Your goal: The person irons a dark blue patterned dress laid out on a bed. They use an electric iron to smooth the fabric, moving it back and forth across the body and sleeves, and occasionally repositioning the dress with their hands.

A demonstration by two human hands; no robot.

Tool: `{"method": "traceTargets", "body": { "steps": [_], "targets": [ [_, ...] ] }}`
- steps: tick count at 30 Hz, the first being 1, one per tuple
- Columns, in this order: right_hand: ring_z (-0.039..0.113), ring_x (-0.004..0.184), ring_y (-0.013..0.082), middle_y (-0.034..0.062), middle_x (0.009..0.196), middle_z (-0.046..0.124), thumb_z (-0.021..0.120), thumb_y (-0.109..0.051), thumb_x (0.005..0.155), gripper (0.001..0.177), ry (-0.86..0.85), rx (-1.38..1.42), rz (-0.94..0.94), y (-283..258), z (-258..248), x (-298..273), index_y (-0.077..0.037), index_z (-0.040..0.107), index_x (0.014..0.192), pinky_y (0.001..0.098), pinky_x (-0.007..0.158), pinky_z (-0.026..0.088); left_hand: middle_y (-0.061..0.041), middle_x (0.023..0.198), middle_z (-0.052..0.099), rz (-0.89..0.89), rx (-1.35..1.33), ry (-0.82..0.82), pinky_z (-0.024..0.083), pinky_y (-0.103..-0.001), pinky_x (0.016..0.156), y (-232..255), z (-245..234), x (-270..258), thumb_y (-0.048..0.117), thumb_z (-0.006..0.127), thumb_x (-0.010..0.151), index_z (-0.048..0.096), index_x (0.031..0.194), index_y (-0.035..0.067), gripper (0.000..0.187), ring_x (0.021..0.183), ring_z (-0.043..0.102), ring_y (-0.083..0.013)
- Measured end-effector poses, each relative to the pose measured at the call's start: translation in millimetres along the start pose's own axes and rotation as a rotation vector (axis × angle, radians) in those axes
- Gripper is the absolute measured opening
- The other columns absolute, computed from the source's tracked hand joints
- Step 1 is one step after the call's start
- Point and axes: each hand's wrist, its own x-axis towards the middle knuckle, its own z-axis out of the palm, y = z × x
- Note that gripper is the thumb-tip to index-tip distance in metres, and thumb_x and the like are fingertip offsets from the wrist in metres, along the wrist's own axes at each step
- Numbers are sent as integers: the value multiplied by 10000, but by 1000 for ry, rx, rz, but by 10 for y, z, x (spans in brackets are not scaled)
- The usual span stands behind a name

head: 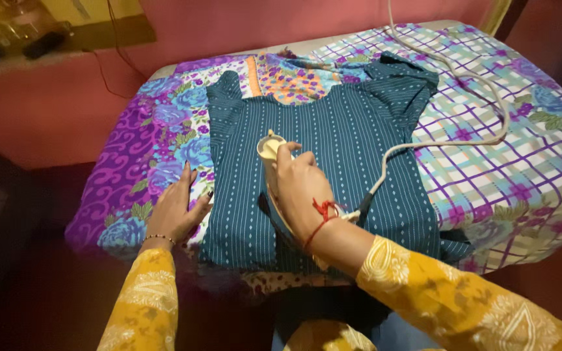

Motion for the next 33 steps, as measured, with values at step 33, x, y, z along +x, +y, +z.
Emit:
{"method": "traceTargets", "body": {
  "steps": [33],
  "targets": [
    [718,807,451,269,951,711,543,-369,1014,383,12,195,-117,446,1326,2022,-28,533,1187,552,661,572,-167,1625,328,184,195,-113,196,-585,1169,94,-38,34,571,563,904,390,1561,264,745,1459,290,-452]
  ]
}}
